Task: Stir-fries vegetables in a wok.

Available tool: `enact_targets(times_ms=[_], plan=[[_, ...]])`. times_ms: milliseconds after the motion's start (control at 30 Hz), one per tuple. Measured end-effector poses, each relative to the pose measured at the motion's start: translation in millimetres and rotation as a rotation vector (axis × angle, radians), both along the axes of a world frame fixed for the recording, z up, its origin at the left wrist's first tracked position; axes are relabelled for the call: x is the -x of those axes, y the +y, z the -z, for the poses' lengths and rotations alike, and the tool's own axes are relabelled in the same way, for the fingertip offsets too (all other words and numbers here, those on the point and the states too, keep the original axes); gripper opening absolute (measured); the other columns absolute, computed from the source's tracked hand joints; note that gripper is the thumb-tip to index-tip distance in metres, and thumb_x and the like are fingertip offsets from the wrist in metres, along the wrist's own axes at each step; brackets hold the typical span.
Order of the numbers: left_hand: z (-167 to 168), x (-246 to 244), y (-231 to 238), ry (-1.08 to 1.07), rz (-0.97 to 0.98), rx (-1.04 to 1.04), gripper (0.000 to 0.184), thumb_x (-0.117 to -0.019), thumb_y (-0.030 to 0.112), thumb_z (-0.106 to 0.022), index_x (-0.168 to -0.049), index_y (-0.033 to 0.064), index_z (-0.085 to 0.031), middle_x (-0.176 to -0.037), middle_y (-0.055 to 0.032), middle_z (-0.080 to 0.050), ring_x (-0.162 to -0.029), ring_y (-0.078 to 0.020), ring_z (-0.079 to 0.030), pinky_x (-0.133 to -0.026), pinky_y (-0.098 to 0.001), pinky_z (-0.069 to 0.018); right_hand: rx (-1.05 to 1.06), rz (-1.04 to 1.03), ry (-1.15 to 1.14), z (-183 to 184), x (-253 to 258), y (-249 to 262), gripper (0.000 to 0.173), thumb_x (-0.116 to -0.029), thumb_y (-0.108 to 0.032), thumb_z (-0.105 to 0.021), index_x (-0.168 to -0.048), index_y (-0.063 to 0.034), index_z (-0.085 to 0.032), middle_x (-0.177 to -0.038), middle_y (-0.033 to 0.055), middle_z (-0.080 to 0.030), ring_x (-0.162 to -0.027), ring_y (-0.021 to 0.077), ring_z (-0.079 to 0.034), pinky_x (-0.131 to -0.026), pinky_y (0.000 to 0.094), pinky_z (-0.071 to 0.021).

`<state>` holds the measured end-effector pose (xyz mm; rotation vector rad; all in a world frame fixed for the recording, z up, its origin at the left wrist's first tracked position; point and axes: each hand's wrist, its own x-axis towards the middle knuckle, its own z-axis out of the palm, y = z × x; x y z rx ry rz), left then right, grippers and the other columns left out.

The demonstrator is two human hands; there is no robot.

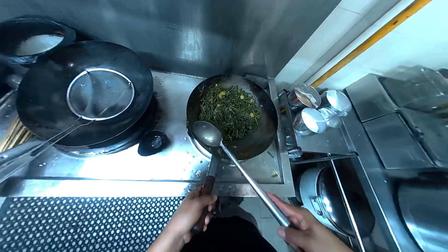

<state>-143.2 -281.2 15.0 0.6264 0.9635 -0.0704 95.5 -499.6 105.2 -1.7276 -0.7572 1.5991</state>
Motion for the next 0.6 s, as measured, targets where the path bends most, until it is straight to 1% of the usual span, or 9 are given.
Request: enact_targets(times_ms=[133, 200, 267, 333, 433, 500, 567, 600], plan=[[-2, 0, 2, 0.022, 0.015, -0.004, 0.034, -0.1002, 0.016, -0.062, -0.132, 0.0078, -0.052, -0.076, -0.0068, -0.056, -0.05, -0.015, -0.056, -0.042, -0.0286, -0.0518, 0.032, 0.045, 0.098, 8, -8, -7, 0.078, -0.0955, -0.005, -0.062, -0.164, -0.0201, -0.029, -0.068, 0.0057, -0.059, -0.045, 0.0149, -0.051, -0.041, 0.0328, -0.0472], [-2, 0, 2, 0.026, 0.022, -0.008, 0.035, -0.1001, 0.017, -0.062, -0.132, 0.0081, -0.052, -0.076, -0.0067, -0.056, -0.049, -0.0149, -0.055, -0.042, -0.0285, -0.052, 0.065, 0.054, 0.118, 20, -11, 1, 0.079, -0.0956, -0.009, -0.061, -0.165, -0.0238, -0.027, -0.067, 0.0055, -0.057, -0.045, 0.0151, -0.051, -0.041, 0.0328, -0.0467], [-3, -1, 2, 0.03, 0.026, -0.007, 0.035, -0.1002, 0.016, -0.061, -0.133, 0.0076, -0.052, -0.077, -0.0067, -0.056, -0.05, -0.0146, -0.055, -0.042, -0.0279, -0.0518, 0.116, 0.053, 0.045, 36, -11, 16, 0.079, -0.097, -0.013, -0.062, -0.165, -0.0288, -0.025, -0.069, 0.0056, -0.057, -0.045, 0.0158, -0.052, -0.042, 0.0337, -0.0488], [-4, -2, 2, 0.038, 0.033, -0.013, 0.035, -0.1002, 0.016, -0.061, -0.133, 0.0073, -0.052, -0.077, -0.0073, -0.057, -0.049, -0.0148, -0.055, -0.042, -0.028, -0.0518, 0.14, 0.08, -0.025, 42, -10, 28, 0.078, -0.0979, -0.015, -0.062, -0.165, -0.0297, -0.024, -0.07, 0.0052, -0.057, -0.045, 0.0164, -0.052, -0.042, 0.034, -0.05], [-3, -1, 3, 0.042, 0.037, -0.021, 0.036, -0.1, 0.016, -0.062, -0.133, 0.0073, -0.051, -0.077, -0.0071, -0.057, -0.049, -0.015, -0.056, -0.042, -0.0281, -0.052, 0.08, 0.117, -0.011, 26, -4, 18, 0.08, -0.0961, -0.012, -0.062, -0.165, -0.0282, -0.026, -0.069, 0.0053, -0.058, -0.044, 0.016, -0.052, -0.041, 0.0338, -0.0492], [-1, 0, 3, 0.029, 0.039, -0.021, 0.037, -0.0999, 0.016, -0.061, -0.134, 0.0073, -0.051, -0.076, -0.007, -0.056, -0.049, -0.0149, -0.056, -0.042, -0.0281, -0.0518, -0.006, 0.102, 0.039, 13, 1, 4, 0.08, -0.0952, -0.008, -0.063, -0.165, -0.0243, -0.028, -0.071, 0.0056, -0.06, -0.045, 0.015, -0.052, -0.04, 0.0328, -0.0483], [2, 1, 3, 0.013, 0.037, -0.019, 0.037, -0.1002, 0.016, -0.061, -0.134, 0.0066, -0.05, -0.076, -0.0072, -0.056, -0.049, -0.0151, -0.056, -0.042, -0.0284, -0.0521, -0.035, 0.075, 0.052, 6, 13, -1, 0.078, -0.0953, -0.006, -0.065, -0.164, -0.0218, -0.032, -0.075, 0.0069, -0.064, -0.046, 0.0144, -0.051, -0.042, 0.0329, -0.0476], [2, 0, 3, 0.007, 0.037, -0.021, 0.036, -0.1004, 0.016, -0.06, -0.134, 0.0064, -0.049, -0.075, -0.0071, -0.056, -0.05, -0.0151, -0.056, -0.042, -0.0284, -0.0522, -0.036, 0.068, 0.039, 9, 20, 0, 0.077, -0.0952, -0.006, -0.066, -0.163, -0.0211, -0.033, -0.079, 0.0079, -0.066, -0.047, 0.0144, -0.051, -0.043, 0.0332, -0.0477]])
